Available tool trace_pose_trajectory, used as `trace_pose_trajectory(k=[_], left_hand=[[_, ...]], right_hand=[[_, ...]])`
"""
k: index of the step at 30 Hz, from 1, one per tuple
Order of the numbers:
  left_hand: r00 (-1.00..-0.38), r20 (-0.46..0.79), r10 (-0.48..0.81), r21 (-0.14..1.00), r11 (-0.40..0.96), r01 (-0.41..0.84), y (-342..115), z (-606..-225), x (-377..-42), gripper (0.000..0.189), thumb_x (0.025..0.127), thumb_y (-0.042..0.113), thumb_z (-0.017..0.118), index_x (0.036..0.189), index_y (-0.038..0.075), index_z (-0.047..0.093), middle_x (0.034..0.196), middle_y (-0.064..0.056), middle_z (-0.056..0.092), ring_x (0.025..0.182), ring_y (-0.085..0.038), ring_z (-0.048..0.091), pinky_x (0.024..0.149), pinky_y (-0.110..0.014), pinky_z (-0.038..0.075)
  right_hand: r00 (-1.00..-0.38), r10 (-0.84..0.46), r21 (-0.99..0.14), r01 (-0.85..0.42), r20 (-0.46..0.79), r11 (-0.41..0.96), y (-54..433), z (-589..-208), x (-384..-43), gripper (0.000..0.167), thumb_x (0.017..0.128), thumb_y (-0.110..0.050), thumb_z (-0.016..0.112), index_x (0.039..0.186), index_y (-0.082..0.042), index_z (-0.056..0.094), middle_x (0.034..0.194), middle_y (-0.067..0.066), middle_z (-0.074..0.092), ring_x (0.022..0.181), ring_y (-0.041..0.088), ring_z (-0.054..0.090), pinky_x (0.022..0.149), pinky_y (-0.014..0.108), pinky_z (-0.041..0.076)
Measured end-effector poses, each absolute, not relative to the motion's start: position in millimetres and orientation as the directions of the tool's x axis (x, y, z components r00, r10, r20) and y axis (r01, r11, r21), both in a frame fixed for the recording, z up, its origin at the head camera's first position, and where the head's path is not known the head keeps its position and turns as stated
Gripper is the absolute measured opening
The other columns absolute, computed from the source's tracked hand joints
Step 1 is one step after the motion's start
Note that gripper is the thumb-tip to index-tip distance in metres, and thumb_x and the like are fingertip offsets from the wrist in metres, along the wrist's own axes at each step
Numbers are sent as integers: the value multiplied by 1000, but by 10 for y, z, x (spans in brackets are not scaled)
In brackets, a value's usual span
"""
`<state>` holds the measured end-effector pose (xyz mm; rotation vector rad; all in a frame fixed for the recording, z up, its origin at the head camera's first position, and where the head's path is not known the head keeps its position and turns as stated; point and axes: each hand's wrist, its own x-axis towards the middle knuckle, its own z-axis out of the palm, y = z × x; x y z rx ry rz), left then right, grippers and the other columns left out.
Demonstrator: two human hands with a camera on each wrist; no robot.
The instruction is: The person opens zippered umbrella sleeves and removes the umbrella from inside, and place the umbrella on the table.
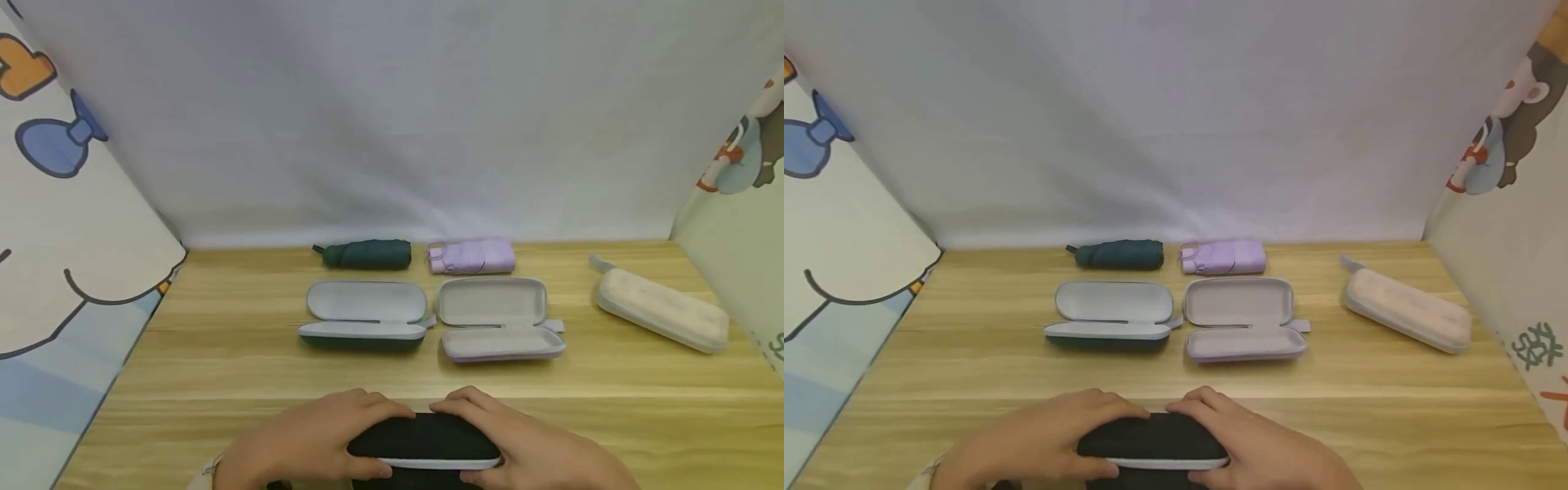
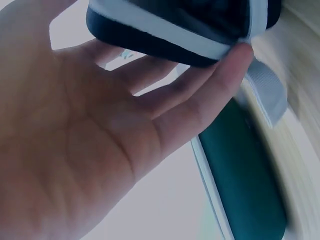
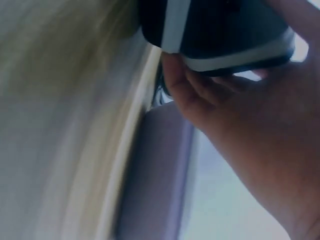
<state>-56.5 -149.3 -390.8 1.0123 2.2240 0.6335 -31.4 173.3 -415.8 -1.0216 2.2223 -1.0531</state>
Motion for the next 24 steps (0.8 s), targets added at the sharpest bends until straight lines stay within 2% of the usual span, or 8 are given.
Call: trace_pose_trajectory(k=[5, 9, 13, 17, 20, 24], left_hand=[[-524, -317, 791, 691, 571, 444, -1503, -3885, -606, 53, 106, 61, 45, 153, 36, 48, 144, 15, 58, 124, -1, 58, 101, -34, 52], [-584, -298, 755, 660, 605, 446, -1488, -3882, -624, 51, 108, 62, 37, 149, 36, 53, 140, 18, 61, 122, 0, 60, 102, -37, 53], [-655, -222, 723, 545, 649, 531, -1451, -3836, -597, 45, 111, 51, 42, 145, 28, 58, 137, 13, 64, 121, -5, 62, 101, -40, 54], [-680, -1, 733, 359, 635, 684, -1414, -3734, -515, 35, 109, 32, 56, 142, 20, 61, 136, 6, 64, 123, -12, 61, 101, -41, 54], [-609, 193, 769, 232, 567, 790, -1383, -3672, -442, 33, 104, 22, 66, 136, 19, 64, 135, 4, 64, 122, -15, 60, 100, -40, 54], [-435, 334, 836, 118, 421, 899, -1302, -3696, -345, 34, 97, 22, 76, 130, 19, 67, 131, 3, 66, 119, -16, 61, 94, -35, 56]], right_hand=[[-688, -723, -846, -350, -59, 402, 1764, -4197, -374, 39, 107, -29, 61, 145, -27, 52, 138, -9, 60, 119, 6, 59, 98, 27, 51], [-757, -653, -870, -318, -5, 375, 1739, -4275, -426, 29, 105, -18, 62, 134, -23, 62, 128, -4, 69, 114, 7, 63, 96, 26, 53], [-823, -567, -892, -225, -42, 392, 1711, -4347, -445, 24, 103, -14, 64, 125, -22, 69, 118, -4, 73, 103, 6, 65, 89, 24, 53], [-865, -495, -879, -177, -76, 443, 1691, -4372, -456, 17, 104, -24, 65, 119, -20, 72, 107, -6, 73, 91, 2, 61, 80, 23, 50], [-877, -471, -883, -145, -93, 446, 1685, -4376, -483, 15, 104, -25, 65, 113, -17, 73, 92, -5, 67, 80, 3, 57, 71, 24, 47], [-873, -463, -897, -75, -152, 436, 1685, -4404, -515, 14, 105, -26, 64, 106, -14, 72, 80, -4, 57, 71, 4, 52, 65, 25, 44]])
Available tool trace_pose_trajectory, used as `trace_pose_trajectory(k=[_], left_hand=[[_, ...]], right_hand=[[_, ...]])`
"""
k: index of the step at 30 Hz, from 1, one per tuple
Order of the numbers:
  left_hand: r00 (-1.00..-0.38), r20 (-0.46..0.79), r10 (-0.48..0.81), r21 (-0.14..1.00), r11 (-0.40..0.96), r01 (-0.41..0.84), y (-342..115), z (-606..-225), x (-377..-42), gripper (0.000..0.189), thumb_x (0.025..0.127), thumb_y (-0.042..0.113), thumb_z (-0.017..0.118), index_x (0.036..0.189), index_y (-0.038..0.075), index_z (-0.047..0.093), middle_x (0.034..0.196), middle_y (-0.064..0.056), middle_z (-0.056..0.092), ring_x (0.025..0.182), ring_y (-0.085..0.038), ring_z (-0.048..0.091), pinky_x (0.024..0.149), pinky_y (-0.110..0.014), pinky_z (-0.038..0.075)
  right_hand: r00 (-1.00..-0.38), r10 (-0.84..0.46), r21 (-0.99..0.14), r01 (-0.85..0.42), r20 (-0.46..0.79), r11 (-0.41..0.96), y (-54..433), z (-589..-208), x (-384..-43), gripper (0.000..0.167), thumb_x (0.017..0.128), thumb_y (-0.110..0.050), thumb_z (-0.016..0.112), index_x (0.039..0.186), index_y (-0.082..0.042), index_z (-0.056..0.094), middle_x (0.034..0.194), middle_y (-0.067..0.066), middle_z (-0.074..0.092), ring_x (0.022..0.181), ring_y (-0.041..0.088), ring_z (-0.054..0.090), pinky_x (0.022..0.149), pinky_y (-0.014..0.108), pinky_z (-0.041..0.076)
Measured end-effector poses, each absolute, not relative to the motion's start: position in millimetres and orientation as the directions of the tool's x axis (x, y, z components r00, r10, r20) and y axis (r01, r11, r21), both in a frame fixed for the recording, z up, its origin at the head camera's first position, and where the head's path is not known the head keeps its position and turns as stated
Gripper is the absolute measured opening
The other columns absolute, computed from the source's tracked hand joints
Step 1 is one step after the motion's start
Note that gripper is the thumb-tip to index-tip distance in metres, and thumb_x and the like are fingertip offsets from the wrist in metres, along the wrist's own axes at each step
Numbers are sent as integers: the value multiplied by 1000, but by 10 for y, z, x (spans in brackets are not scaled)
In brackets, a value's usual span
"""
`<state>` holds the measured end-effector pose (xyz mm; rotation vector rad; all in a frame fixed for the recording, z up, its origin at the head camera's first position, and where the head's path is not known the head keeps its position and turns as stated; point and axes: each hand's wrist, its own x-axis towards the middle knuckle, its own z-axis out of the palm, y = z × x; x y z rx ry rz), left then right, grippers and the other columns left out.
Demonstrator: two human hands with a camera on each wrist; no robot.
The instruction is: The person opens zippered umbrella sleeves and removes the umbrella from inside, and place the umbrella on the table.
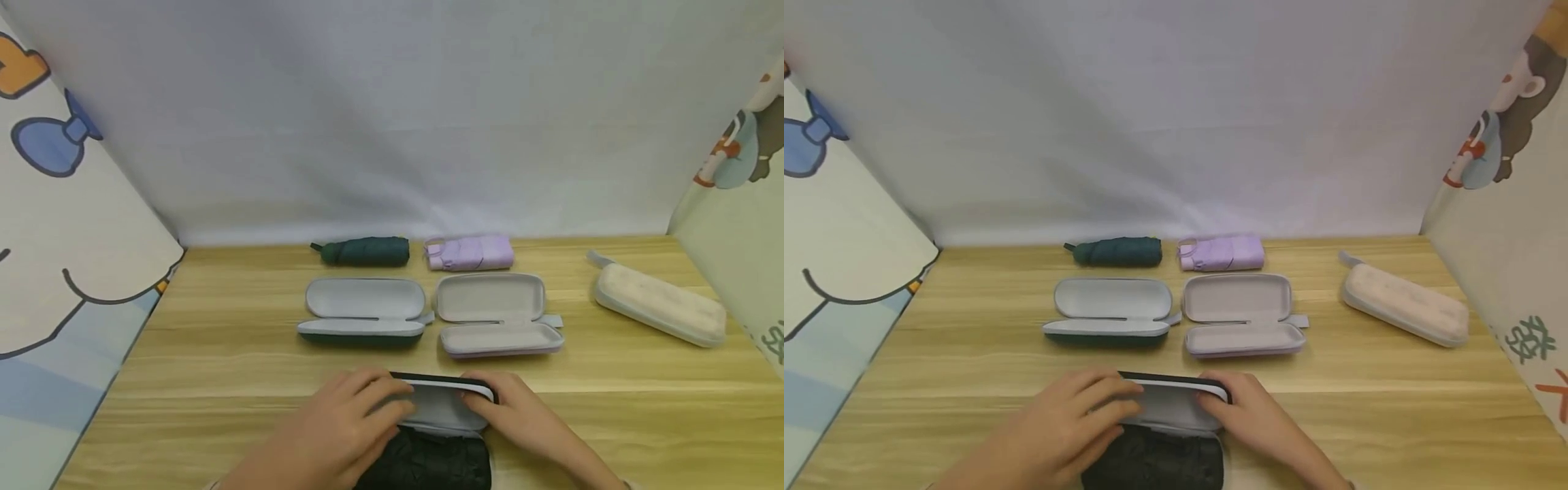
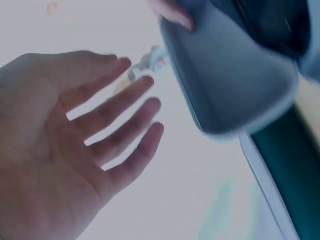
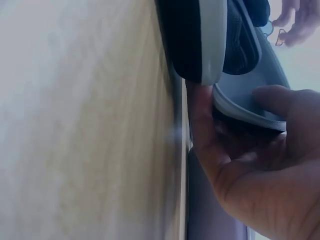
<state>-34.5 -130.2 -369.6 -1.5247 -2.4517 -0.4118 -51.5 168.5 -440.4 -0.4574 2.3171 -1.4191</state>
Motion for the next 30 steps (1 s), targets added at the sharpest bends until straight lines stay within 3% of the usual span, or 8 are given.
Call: trace_pose_trajectory(k=[4, 10, 17, 26, 30], left_hand=[[-341, 258, 904, 36, 344, 938, -1184, -3835, -273, 38, 98, 35, 74, 132, 22, 65, 132, 4, 65, 119, -14, 61, 91, -29, 55], [-367, 49, 929, -18, 368, 930, -1049, -4089, -187, 45, 106, 50, 56, 143, 25, 58, 137, 5, 61, 121, -13, 58, 87, -26, 54], [-421, 50, 906, 31, 420, 907, -1040, -4198, -135, 60, 105, 67, 40, 146, 26, 55, 131, 6, 61, 115, -13, 59, 82, -29, 54], [-424, 73, 903, -34, 427, 904, -990, -4263, -114, 60, 104, 67, 42, 146, 27, 56, 125, 4, 59, 106, -13, 57, 76, -26, 51], [-438, 95, 894, -95, 446, 890, -948, -4329, -80, 59, 104, 67, 41, 144, 28, 58, 120, 3, 60, 100, -13, 57, 69, -25, 48]], right_hand=[[-870, -464, -901, -60, -164, 431, 1682, -4439, -535, 17, 106, -30, 62, 103, -16, 71, 82, -4, 58, 72, 5, 52, 66, 26, 44], [-857, -489, -915, -53, -165, 401, 1692, -4472, -540, 20, 107, -33, 59, 105, -16, 70, 88, -3, 63, 76, 6, 55, 68, 26, 47], [-850, -494, -923, -27, -181, 384, 1667, -4449, -536, 23, 107, -32, 60, 104, -11, 70, 88, 5, 64, 75, 9, 58, 69, 27, 51], [-842, -505, -929, -11, -191, 370, 1664, -4451, -516, 23, 107, -31, 59, 106, -10, 70, 89, 6, 64, 72, 10, 59, 67, 29, 54], [-835, -516, -938, 3, -194, 347, 1677, -4478, -515, 24, 107, -31, 59, 111, -10, 71, 96, 7, 67, 77, 10, 62, 67, 31, 57]])
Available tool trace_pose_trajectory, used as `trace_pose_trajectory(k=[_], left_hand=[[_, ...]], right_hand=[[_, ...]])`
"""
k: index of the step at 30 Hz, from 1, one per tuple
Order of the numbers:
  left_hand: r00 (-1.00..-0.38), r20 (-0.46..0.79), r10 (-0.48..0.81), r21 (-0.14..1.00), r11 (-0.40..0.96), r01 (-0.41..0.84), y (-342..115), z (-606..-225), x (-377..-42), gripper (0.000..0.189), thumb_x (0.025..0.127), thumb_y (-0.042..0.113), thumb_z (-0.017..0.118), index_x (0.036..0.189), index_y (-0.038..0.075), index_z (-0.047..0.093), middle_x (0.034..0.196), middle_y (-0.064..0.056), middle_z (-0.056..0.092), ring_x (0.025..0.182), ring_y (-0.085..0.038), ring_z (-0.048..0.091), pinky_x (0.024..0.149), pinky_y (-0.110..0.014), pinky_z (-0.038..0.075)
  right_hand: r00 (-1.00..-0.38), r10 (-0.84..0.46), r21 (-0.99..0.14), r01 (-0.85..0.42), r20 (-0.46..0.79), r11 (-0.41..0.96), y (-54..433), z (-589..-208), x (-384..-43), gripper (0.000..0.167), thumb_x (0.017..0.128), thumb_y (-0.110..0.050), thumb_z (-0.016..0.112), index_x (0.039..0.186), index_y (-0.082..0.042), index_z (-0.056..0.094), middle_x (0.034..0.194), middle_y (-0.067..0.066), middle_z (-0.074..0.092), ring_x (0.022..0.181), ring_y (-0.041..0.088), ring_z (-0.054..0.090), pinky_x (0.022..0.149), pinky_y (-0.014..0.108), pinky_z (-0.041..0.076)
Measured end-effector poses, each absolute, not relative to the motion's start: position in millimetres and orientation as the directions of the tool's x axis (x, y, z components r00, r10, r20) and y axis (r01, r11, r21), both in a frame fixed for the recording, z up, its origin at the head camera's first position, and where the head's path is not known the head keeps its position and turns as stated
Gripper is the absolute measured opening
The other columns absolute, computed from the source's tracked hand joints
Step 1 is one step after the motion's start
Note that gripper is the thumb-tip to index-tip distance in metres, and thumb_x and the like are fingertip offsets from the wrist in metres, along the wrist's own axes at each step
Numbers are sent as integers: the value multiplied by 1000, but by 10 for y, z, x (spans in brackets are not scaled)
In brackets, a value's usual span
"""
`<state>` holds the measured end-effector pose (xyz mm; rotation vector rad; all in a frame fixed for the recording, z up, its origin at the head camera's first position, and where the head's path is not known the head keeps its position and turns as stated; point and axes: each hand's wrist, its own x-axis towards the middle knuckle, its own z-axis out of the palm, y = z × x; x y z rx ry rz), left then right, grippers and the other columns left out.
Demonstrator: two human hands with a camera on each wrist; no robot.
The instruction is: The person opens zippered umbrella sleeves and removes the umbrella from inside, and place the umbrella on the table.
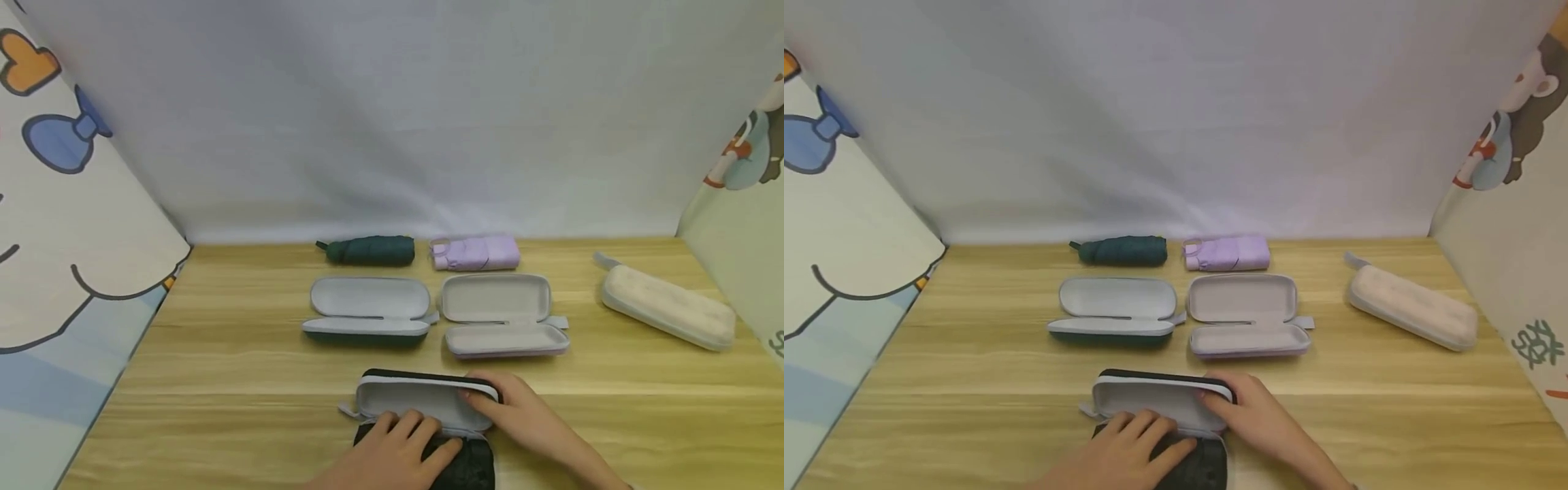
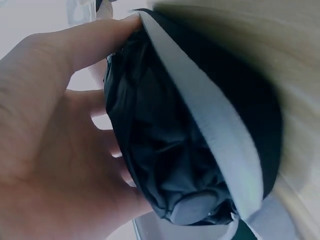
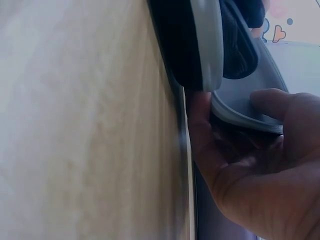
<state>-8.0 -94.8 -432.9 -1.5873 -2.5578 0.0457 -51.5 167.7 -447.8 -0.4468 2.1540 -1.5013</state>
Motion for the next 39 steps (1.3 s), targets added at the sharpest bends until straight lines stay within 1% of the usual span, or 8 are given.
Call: trace_pose_trajectory(k=[3, 7, 12, 17, 23, 31, 37, 39], left_hand=[[-453, 86, 887, -109, 461, 881, -923, -4364, -70, 60, 105, 68, 38, 143, 28, 59, 117, 2, 61, 96, -13, 59, 66, -25, 47], [-447, 98, 889, -118, 456, 882, -898, -4404, -59, 58, 106, 65, 37, 140, 25, 62, 113, 0, 64, 91, -13, 61, 62, -25, 46], [-422, 101, 901, -150, 433, 889, -866, -4339, -69, 51, 106, 63, 42, 130, 25, 66, 107, 3, 65, 87, -10, 61, 61, -23, 46], [-400, 115, 909, -108, 412, 905, -869, -4301, -97, 44, 107, 59, 45, 121, 23, 65, 100, 5, 62, 81, -7, 58, 58, -19, 42], [-367, 141, 919, -4, 371, 929, -889, -4235, -171, 45, 106, 56, 50, 126, 19, 64, 102, 4, 61, 83, -6, 55, 60, -15, 41], [-298, 41, 954, 146, 290, 946, -933, -4130, -295, 51, 107, 52, 51, 141, 14, 57, 116, 3, 60, 97, -4, 57, 81, -13, 48], [-314, 68, 947, 234, 291, 928, -1007, -3951, -273, 53, 108, 53, 47, 147, 17, 53, 121, 4, 58, 99, -3, 53, 85, -12, 46], [-335, 96, 937, 246, 304, 920, -1051, -3865, -273, 54, 107, 54, 51, 146, 17, 54, 122, 2, 58, 98, -4, 53, 84, -13, 47]], right_hand=[[-833, -532, -942, -37, -155, 333, 1683, -4503, -527, 22, 107, -29, 59, 115, -12, 71, 98, 4, 69, 78, 8, 60, 68, 30, 55], [-840, -531, -935, -93, -112, 343, 1668, -4503, -515, 20, 107, -29, 59, 115, -16, 72, 94, -1, 66, 77, 5, 57, 68, 27, 50], [-839, -531, -943, -74, -117, 325, 1640, -4491, -487, 20, 107, -27, 60, 114, -12, 71, 98, 4, 70, 77, 6, 63, 67, 29, 57], [-821, -559, -956, -59, -117, 287, 1624, -4501, -469, 21, 107, -24, 60, 117, -9, 70, 103, 9, 72, 77, 9, 69, 66, 34, 62], [-822, -559, -960, -59, -108, 273, 1633, -4508, -463, 21, 108, -24, 59, 117, -9, 70, 102, 9, 71, 78, 7, 66, 64, 34, 62], [-814, -579, -953, -152, -30, 263, 1622, -4546, -460, 17, 108, -23, 58, 115, -13, 70, 97, 2, 68, 79, 3, 60, 67, 27, 57], [-811, -585, -947, -175, -15, 268, 1624, -4571, -452, 16, 108, -23, 58, 115, -17, 71, 99, 1, 69, 84, 3, 59, 73, 24, 51], [-810, -586, -946, -176, -19, 273, 1617, -4568, -455, 16, 107, -24, 58, 115, -18, 71, 101, -1, 70, 87, 4, 60, 76, 24, 50]])
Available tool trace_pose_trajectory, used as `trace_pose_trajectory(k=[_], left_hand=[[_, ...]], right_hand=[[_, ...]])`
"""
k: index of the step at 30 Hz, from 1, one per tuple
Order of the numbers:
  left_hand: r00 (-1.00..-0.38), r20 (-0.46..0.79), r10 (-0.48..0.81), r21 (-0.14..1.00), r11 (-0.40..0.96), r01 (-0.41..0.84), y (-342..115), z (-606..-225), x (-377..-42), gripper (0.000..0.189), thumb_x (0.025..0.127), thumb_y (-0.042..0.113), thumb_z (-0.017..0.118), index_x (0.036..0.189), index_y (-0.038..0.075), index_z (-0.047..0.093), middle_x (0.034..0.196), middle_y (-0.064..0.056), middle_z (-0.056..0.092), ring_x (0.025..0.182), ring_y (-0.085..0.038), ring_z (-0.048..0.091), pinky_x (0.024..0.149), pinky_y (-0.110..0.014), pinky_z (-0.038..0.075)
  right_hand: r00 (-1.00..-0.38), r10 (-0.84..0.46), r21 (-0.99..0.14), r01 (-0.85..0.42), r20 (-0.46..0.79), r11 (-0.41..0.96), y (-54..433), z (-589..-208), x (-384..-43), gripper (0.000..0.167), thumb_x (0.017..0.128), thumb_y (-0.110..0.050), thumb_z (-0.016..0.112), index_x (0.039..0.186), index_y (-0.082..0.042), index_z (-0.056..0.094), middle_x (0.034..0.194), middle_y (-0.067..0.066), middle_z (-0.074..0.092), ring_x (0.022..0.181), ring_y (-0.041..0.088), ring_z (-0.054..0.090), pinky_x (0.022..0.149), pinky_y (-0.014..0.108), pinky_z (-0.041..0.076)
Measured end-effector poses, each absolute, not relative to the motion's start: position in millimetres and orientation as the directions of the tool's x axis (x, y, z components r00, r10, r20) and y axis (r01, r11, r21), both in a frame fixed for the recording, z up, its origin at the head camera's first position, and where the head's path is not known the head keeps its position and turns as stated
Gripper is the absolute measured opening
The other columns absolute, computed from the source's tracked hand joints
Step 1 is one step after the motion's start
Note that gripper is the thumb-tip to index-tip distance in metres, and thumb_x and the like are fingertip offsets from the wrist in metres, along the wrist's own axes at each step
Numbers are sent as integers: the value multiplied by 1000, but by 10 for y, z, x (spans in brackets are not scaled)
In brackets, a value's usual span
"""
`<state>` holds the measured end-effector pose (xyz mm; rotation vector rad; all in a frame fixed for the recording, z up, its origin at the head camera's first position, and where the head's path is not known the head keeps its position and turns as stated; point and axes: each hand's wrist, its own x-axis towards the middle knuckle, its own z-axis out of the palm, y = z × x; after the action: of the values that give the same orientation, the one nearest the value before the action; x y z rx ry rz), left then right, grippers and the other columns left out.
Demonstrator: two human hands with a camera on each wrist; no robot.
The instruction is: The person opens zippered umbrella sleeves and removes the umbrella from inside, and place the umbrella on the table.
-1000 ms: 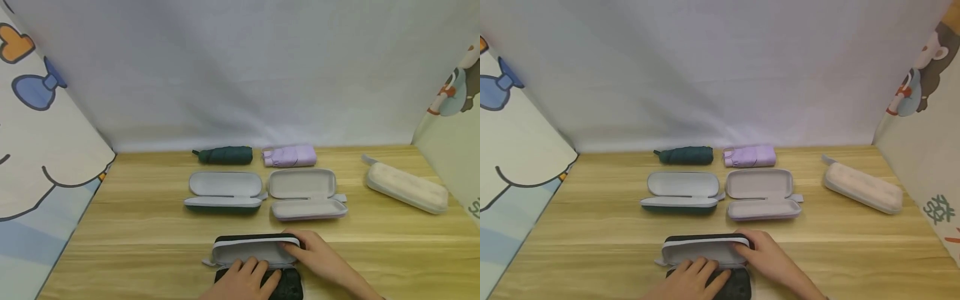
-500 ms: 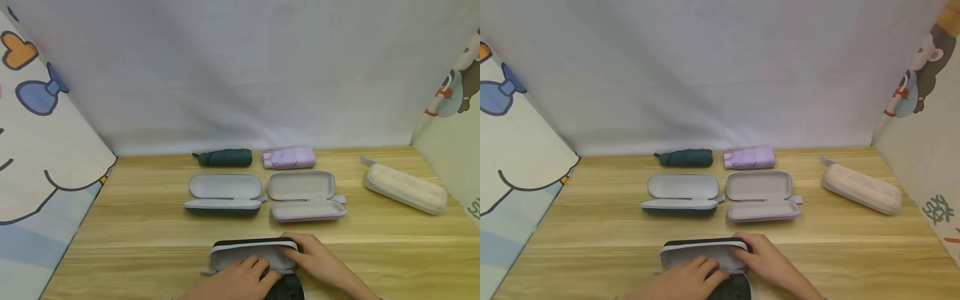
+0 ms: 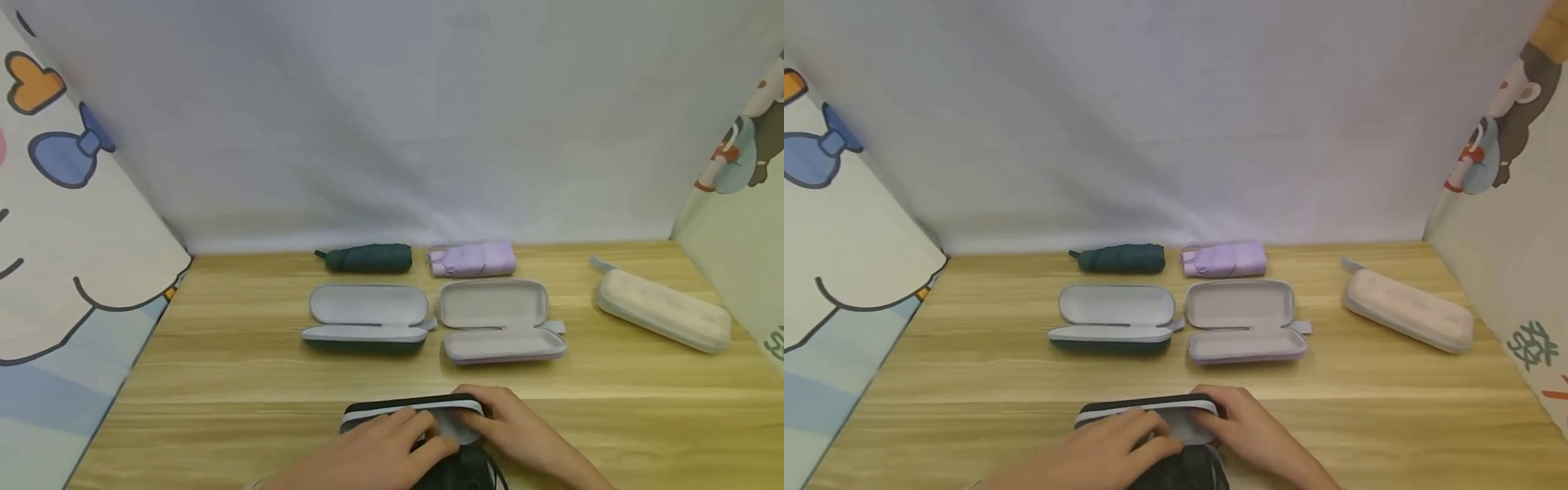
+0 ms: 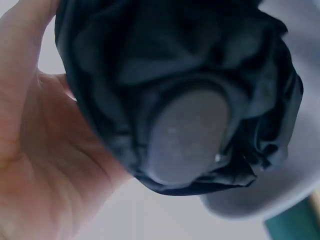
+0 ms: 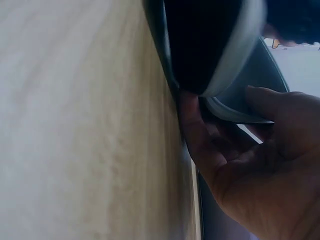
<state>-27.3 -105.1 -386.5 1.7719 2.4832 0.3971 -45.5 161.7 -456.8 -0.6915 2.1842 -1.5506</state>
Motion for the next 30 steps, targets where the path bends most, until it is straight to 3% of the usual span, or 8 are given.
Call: trace_pose_trajectory(k=[4, 8, 14, 21, 25, 30], left_hand=[[-372, 129, 919, 228, 338, 913, -1161, -3711, -284, 59, 103, 55, 59, 146, 15, 54, 123, 0, 58, 99, -8, 54, 81, -18, 50], [-436, 78, 897, 225, 410, 884, -1282, -3589, -314, 71, 96, 62, 66, 148, 17, 49, 125, 1, 55, 104, -10, 54, 86, -27, 54], [-527, -2, 850, 315, 500, 806, -1406, -3453, -334, 75, 89, 54, 79, 149, 23, 47, 131, 5, 53, 110, -10, 58, 90, -34, 57], [-533, 33, 846, 316, 497, 808, -1554, -3344, -309, 73, 90, 54, 77, 149, 23, 46, 131, 5, 52, 111, -11, 56, 88, -34, 56], [-581, 31, 813, 296, 548, 783, -1670, -3308, -310, 80, 85, 43, 86, 151, 23, 45, 133, 3, 53, 112, -13, 57, 88, -37, 57], [-654, -33, 756, 273, 636, 722, -1836, -3315, -319, 81, 83, 41, 85, 151, 24, 46, 138, 3, 52, 119, -16, 57, 92, -43, 57]], right_hand=[[-816, -577, -937, -174, -34, 303, 1601, -4564, -448, 15, 107, -28, 60, 113, -22, 72, 102, -5, 70, 91, 4, 61, 80, 23, 49], [-826, -562, -928, -179, -39, 327, 1587, -4563, -444, 14, 106, -29, 61, 112, -23, 72, 99, -8, 68, 90, 3, 60, 81, 22, 48], [-839, -544, -917, -211, -8, 339, 1577, -4561, -449, 10, 105, -27, 63, 107, -22, 71, 90, -10, 62, 82, 1, 57, 74, 23, 49], [-838, -546, -912, -217, -10, 349, 1580, -4540, -448, 7, 104, -24, 64, 107, -22, 71, 89, -10, 60, 81, 1, 56, 72, 23, 49], [-841, -542, -900, -239, 4, 364, 1585, -4524, -448, 8, 104, -25, 64, 107, -21, 71, 92, -10, 63, 83, 1, 56, 75, 23, 48], [-842, -539, -903, -247, 20, 352, 1644, -4533, -440, 9, 105, -23, 63, 108, -20, 71, 93, -8, 65, 84, 1, 58, 73, 23, 51]])
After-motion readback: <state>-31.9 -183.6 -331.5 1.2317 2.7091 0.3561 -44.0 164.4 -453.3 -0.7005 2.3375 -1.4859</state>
